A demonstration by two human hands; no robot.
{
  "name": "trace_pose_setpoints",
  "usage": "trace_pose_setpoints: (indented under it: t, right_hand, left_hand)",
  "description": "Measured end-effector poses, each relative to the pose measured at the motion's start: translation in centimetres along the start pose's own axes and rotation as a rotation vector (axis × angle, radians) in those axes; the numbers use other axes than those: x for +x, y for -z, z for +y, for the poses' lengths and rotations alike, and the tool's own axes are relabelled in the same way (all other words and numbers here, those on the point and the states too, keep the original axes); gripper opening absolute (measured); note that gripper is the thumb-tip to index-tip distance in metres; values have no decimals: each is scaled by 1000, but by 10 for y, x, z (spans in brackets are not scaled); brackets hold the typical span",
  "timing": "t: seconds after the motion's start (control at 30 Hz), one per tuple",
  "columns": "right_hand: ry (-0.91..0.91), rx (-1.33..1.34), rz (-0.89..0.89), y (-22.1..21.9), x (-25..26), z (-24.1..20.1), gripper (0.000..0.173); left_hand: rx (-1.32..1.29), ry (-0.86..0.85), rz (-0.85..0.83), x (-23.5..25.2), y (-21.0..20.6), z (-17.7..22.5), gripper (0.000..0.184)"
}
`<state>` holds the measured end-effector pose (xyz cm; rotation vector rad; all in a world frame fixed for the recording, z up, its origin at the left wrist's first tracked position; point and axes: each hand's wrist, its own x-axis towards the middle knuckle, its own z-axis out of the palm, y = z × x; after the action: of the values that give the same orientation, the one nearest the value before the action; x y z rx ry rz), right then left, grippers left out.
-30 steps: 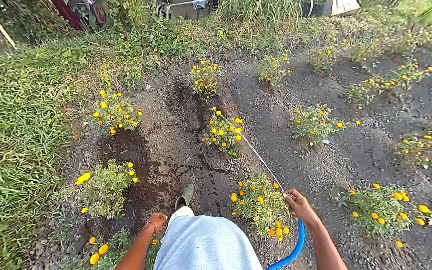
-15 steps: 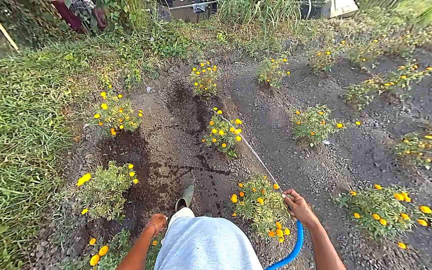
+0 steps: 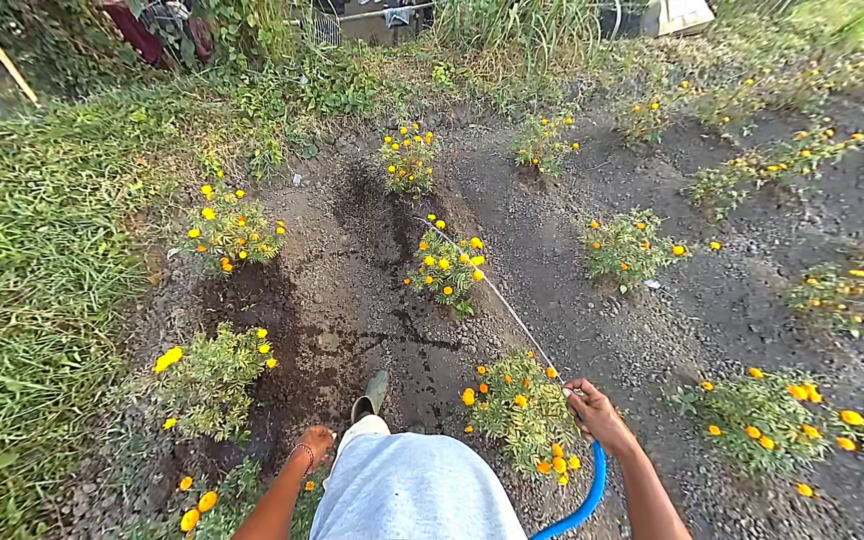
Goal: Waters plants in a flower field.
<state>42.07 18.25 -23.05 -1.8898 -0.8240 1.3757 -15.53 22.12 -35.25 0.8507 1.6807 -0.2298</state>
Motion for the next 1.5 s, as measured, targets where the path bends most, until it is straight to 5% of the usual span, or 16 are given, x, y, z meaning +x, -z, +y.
trace_pose_setpoints:
  t: [1.0,1.5]
  right_hand:
    - [-1,13,-5,-19,1,9,12]
    - [-74,-147,113,-156,37,19,39]
  left_hand:
    - [42,-14,-3,-2,17,14,32]
    - [215,-24,3,13,61,65,32]
